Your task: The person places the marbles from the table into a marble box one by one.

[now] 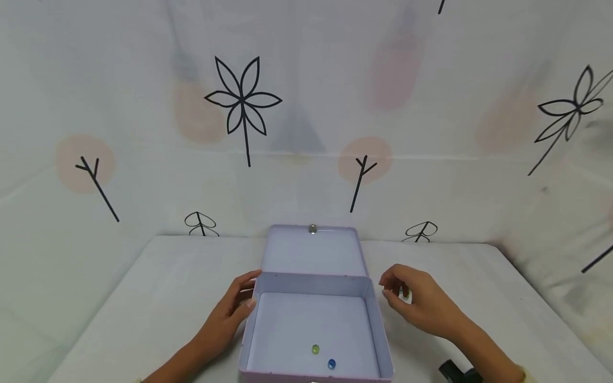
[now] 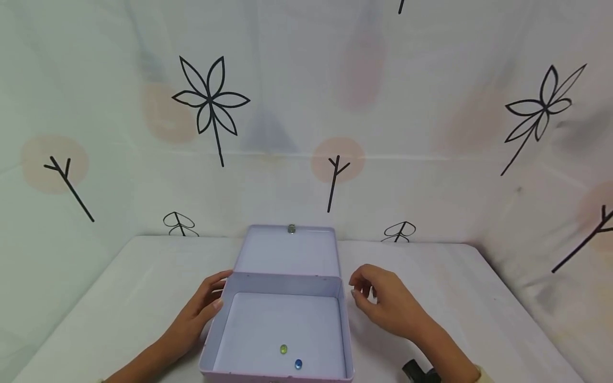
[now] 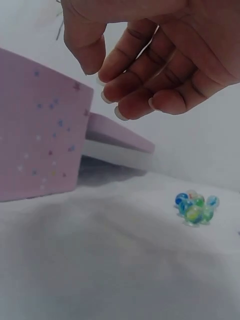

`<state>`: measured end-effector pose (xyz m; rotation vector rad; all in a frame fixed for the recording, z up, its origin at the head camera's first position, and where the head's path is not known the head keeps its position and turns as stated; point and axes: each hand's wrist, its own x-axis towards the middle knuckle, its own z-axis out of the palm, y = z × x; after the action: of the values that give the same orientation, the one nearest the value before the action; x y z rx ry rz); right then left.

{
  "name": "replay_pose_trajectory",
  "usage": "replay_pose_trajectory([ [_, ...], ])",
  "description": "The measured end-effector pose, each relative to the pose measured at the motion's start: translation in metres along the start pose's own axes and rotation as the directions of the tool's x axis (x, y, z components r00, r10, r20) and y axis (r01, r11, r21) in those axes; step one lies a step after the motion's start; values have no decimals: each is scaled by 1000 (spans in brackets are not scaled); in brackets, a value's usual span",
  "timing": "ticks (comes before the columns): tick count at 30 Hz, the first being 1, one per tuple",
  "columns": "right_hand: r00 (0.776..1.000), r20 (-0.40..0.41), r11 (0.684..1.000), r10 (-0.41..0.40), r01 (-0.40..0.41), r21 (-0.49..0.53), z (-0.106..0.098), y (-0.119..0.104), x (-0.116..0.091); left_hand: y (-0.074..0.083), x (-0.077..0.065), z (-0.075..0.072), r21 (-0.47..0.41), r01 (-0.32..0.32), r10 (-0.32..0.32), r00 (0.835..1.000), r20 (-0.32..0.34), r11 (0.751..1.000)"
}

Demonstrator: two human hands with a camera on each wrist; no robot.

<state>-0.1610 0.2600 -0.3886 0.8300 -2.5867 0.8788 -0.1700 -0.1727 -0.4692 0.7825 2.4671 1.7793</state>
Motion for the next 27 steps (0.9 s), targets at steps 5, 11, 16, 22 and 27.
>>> replay_pose_trajectory([
  [5,1000,-11,1000,1,-1,-6,2,12,-2,0,-3,-1,10,0,0,1000,0,1000],
  [11,999,-11,999,45,-45,-19,-1,26,-3,1,-1,-1,11,-5,5,1000,-2,1000],
  [16,996,-12,994,91,-92,-63,-2,37,-6,2,0,-1,-3,-11,11,1000,-1,1000],
  [22,991,-20,985,132,-133,-107,-7,47,-10,2,-1,-2,-3,1,-1,1000,4,1000],
  [27,980,6,967,201,-197,-162,-17,53,-11,1,1,-1,-16,-26,26,1000,7,1000],
])
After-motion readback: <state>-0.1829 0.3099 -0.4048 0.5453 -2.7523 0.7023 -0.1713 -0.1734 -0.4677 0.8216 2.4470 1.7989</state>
